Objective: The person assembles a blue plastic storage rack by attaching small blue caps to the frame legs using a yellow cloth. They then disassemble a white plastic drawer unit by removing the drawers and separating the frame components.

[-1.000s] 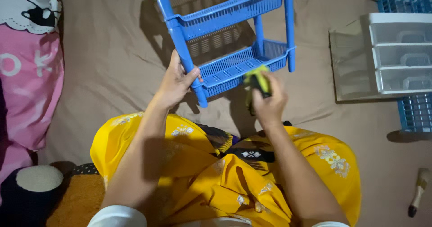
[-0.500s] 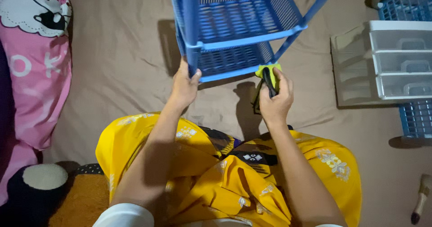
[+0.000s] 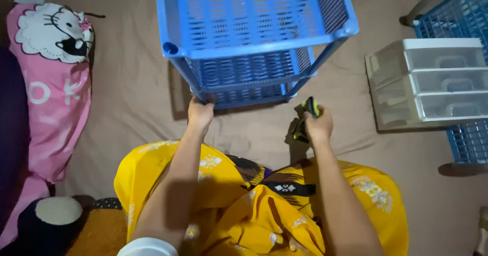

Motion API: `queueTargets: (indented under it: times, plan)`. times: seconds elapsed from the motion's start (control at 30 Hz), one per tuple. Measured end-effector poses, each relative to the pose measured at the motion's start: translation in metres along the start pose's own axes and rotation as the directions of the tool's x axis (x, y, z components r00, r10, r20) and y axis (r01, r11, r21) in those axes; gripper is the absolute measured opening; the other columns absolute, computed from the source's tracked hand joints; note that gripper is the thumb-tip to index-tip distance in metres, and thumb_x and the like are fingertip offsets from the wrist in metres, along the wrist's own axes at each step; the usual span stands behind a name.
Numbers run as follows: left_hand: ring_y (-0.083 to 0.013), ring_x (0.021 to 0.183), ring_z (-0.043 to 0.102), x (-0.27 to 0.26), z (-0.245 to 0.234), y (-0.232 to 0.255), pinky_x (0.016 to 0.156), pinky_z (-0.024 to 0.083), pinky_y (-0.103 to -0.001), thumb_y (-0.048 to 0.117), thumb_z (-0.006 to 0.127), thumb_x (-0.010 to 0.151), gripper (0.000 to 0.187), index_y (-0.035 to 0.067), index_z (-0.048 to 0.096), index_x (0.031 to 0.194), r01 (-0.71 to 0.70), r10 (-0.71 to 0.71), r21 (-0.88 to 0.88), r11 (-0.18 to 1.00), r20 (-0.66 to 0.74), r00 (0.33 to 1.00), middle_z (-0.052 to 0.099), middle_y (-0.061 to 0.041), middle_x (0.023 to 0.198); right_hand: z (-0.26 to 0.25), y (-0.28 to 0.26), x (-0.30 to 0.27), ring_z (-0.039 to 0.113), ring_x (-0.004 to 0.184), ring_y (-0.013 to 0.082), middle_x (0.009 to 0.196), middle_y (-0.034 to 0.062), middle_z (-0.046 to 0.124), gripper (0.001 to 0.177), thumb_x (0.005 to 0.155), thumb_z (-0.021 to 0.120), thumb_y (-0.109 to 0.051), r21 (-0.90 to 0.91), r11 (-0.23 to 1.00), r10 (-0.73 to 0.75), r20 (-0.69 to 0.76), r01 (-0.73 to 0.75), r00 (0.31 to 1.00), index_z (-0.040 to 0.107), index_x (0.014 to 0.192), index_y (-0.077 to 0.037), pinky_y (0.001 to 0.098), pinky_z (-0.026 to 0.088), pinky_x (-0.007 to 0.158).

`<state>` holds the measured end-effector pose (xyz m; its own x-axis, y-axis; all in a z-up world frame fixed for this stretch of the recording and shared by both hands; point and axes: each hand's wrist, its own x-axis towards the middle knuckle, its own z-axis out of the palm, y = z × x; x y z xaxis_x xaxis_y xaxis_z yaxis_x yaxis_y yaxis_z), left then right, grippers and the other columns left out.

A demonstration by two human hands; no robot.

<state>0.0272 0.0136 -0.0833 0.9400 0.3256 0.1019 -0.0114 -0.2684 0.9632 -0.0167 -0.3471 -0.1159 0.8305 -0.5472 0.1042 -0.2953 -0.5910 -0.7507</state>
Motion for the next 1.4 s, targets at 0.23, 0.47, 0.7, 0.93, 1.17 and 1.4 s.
queueTargets:
  times: [0.23,0.47,0.7,0.93,1.17,1.4]
  plan:
    - [-0.0182,0.098,0.069,-0.001,-0.003,0.021,0.091,0.051,-0.033,0.023,0.073,0.092,0.037,0.004,0.065,0.124,0.081,-0.081,-0.034,0.996,0.002,0.997,0.077,-0.010,0.112,-0.011,-0.022,-0.011,0.060,0.115,0.0469,0.122,0.0303,0.064,0.069,0.075,0.089,-0.026,-0.131,0.973,-0.193,-0.029,0.188,0.981,0.060,0.131,0.002,0.0505,0.048,0.096]
    - [-0.0169,0.092,0.070,-0.007,-0.019,0.059,0.084,0.052,-0.034,0.029,0.068,0.097,0.037,0.007,0.065,0.126,0.029,-0.032,0.092,0.995,0.037,0.999,0.076,-0.009,0.104,-0.044,-0.077,-0.023,0.073,0.102,0.0304,0.109,0.0172,0.074,0.063,0.076,0.085,-0.026,0.193,0.968,-0.192,0.147,0.162,0.970,0.058,0.127,0.000,0.0394,0.055,0.090]
    - [-0.0150,0.074,0.061,-0.007,-0.024,0.059,0.068,0.052,-0.032,0.021,0.084,0.090,0.036,-0.003,0.061,0.103,-0.079,0.079,0.035,0.996,0.000,0.997,0.067,-0.011,0.086,-0.048,-0.086,-0.029,0.069,0.105,0.0208,0.115,0.0112,0.073,0.036,0.096,0.070,-0.008,0.489,0.828,-0.364,0.093,0.276,0.927,0.063,0.129,0.002,0.0354,0.054,0.092]
    - [-0.0124,0.080,0.072,0.001,-0.021,0.036,0.072,0.057,-0.028,0.014,0.080,0.086,0.032,0.000,0.065,0.110,-0.044,0.044,0.049,0.998,0.010,0.999,0.075,-0.008,0.093,-0.038,-0.081,-0.026,0.065,0.086,0.0160,0.098,0.0105,0.072,0.030,0.096,0.073,-0.018,0.352,0.929,-0.187,0.179,0.114,0.966,0.069,0.118,0.001,0.0327,0.054,0.078]
    - [-0.0200,0.083,0.071,-0.003,-0.015,0.033,0.076,0.056,-0.035,0.027,0.081,0.085,0.047,0.000,0.061,0.118,0.039,-0.038,0.095,0.995,-0.008,0.999,0.074,-0.013,0.094,-0.016,-0.062,-0.025,0.065,0.102,0.0190,0.112,0.0103,0.072,0.046,0.100,0.065,-0.035,0.378,0.926,-0.085,0.217,-0.003,0.972,0.065,0.131,-0.002,0.0361,0.051,0.090]
    - [-0.0188,0.085,0.071,-0.011,-0.011,0.038,0.078,0.056,-0.034,0.032,0.079,0.088,0.039,0.001,0.067,0.108,0.141,-0.145,0.045,0.989,0.097,0.985,0.077,-0.011,0.094,-0.016,-0.060,-0.025,0.061,0.115,0.0197,0.127,0.0133,0.064,0.056,0.095,0.075,-0.028,0.546,0.818,-0.318,0.166,0.181,0.933,0.054,0.138,0.002,0.0336,0.048,0.099]
